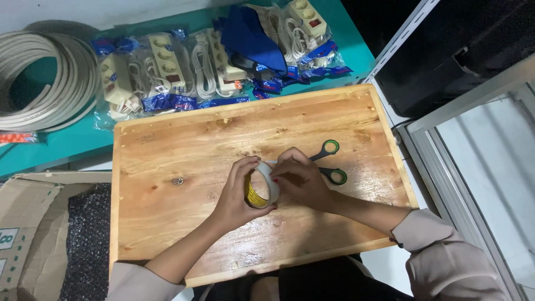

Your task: The person repeatedly pulls a length of white adhesive tape from a roll, cuts it with scissors, and places the cut piece onto a shelf. This process is performed multiple times in a repetitive sequence.

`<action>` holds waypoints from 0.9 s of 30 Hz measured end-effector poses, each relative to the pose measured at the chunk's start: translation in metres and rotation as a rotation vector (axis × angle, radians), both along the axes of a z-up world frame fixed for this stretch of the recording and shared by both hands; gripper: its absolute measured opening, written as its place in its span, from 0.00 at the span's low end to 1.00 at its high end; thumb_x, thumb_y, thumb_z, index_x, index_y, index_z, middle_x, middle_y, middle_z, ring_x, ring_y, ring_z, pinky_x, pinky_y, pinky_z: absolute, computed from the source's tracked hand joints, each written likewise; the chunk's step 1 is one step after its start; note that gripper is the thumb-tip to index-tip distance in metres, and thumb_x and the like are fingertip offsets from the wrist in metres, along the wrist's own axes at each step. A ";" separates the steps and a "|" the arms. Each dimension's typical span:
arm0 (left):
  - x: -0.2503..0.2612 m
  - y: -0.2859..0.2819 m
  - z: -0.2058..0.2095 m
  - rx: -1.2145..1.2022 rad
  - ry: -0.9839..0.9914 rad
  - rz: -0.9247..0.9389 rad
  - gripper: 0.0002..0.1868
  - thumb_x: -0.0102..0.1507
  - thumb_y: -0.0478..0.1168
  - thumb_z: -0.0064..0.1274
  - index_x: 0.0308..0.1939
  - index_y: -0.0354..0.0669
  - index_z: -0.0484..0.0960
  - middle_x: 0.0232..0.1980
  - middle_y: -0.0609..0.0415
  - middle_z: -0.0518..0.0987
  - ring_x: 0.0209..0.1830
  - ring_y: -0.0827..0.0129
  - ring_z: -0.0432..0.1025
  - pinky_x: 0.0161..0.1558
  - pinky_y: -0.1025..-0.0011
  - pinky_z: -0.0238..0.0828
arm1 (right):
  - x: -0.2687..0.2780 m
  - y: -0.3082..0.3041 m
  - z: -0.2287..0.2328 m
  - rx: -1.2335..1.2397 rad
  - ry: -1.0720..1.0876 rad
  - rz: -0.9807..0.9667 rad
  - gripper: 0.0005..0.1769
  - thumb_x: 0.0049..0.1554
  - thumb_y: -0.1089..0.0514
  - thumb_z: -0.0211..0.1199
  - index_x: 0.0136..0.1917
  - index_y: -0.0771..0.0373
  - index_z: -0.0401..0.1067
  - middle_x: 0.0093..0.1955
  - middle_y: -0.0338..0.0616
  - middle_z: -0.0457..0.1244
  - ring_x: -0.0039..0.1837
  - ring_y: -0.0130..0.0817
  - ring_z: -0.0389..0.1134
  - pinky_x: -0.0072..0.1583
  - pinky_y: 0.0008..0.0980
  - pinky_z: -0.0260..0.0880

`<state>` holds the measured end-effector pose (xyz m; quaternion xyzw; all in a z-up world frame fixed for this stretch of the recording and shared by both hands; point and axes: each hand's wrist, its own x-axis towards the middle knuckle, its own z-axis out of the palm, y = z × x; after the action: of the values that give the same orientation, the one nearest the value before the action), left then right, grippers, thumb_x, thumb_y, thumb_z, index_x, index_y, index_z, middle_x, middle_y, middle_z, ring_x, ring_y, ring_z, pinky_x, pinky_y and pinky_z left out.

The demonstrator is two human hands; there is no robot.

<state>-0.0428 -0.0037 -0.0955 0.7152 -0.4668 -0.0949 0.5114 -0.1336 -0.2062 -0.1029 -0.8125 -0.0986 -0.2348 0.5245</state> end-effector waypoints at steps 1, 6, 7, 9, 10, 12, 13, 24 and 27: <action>-0.001 0.000 0.000 -0.002 -0.009 0.007 0.50 0.45 0.43 0.76 0.65 0.39 0.63 0.67 0.42 0.65 0.71 0.41 0.61 0.71 0.45 0.60 | -0.001 0.000 0.001 -0.009 -0.004 -0.009 0.07 0.60 0.58 0.65 0.51 0.58 0.80 0.49 0.42 0.64 0.48 0.40 0.71 0.51 0.41 0.72; -0.002 -0.003 0.003 -0.003 -0.062 0.014 0.48 0.46 0.44 0.75 0.66 0.44 0.65 0.66 0.42 0.65 0.68 0.41 0.65 0.67 0.43 0.65 | 0.001 -0.006 -0.014 -0.146 -0.034 -0.050 0.06 0.62 0.60 0.60 0.51 0.57 0.77 0.49 0.42 0.62 0.48 0.43 0.70 0.50 0.42 0.72; -0.003 -0.004 0.004 0.015 -0.085 0.036 0.48 0.44 0.47 0.76 0.65 0.45 0.69 0.65 0.44 0.67 0.66 0.43 0.67 0.66 0.44 0.67 | 0.002 -0.008 -0.018 -0.235 -0.061 -0.033 0.06 0.64 0.59 0.55 0.50 0.57 0.73 0.49 0.42 0.60 0.48 0.45 0.68 0.49 0.43 0.72; -0.007 -0.005 0.010 0.034 -0.109 0.057 0.47 0.42 0.49 0.76 0.63 0.47 0.73 0.63 0.45 0.69 0.65 0.45 0.69 0.64 0.45 0.69 | 0.002 -0.009 -0.013 -0.321 -0.088 -0.016 0.07 0.66 0.58 0.51 0.48 0.57 0.69 0.48 0.42 0.59 0.48 0.46 0.67 0.48 0.44 0.72; -0.010 -0.005 0.014 0.018 -0.095 0.107 0.48 0.40 0.49 0.76 0.62 0.45 0.73 0.63 0.44 0.68 0.63 0.44 0.70 0.62 0.45 0.70 | 0.002 -0.007 -0.004 -0.346 -0.102 0.008 0.08 0.66 0.56 0.48 0.48 0.56 0.67 0.49 0.43 0.58 0.49 0.48 0.66 0.48 0.45 0.70; -0.011 -0.006 0.022 0.003 -0.083 0.158 0.48 0.39 0.49 0.76 0.61 0.44 0.73 0.63 0.43 0.68 0.62 0.43 0.71 0.61 0.45 0.71 | -0.001 -0.006 0.001 -0.370 -0.117 0.032 0.09 0.67 0.55 0.45 0.48 0.56 0.64 0.49 0.43 0.57 0.50 0.49 0.65 0.48 0.45 0.68; -0.010 -0.006 0.026 -0.008 -0.063 0.193 0.45 0.41 0.48 0.74 0.60 0.40 0.72 0.64 0.39 0.66 0.64 0.38 0.69 0.63 0.42 0.69 | -0.003 -0.007 -0.003 -0.421 -0.193 0.027 0.09 0.67 0.54 0.45 0.48 0.56 0.65 0.50 0.44 0.57 0.52 0.49 0.64 0.51 0.45 0.68; -0.005 0.003 0.051 0.150 0.041 0.244 0.38 0.48 0.46 0.69 0.62 0.48 0.75 0.70 0.42 0.64 0.67 0.31 0.65 0.60 0.31 0.67 | -0.027 -0.005 0.026 -0.582 -0.441 0.018 0.07 0.64 0.59 0.45 0.44 0.54 0.61 0.50 0.43 0.55 0.52 0.43 0.60 0.59 0.49 0.65; -0.001 0.002 0.049 0.049 -0.116 0.143 0.32 0.50 0.46 0.67 0.56 0.40 0.77 0.74 0.31 0.60 0.75 0.24 0.50 0.69 0.30 0.48 | -0.024 -0.006 0.041 -0.617 -0.287 -0.040 0.11 0.66 0.55 0.43 0.44 0.55 0.63 0.52 0.43 0.55 0.51 0.46 0.60 0.59 0.48 0.62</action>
<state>-0.0442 -0.0017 -0.0467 0.7634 -0.4409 -0.0282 0.4712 -0.1579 -0.2117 -0.0617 -0.8933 -0.2216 -0.3160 0.2301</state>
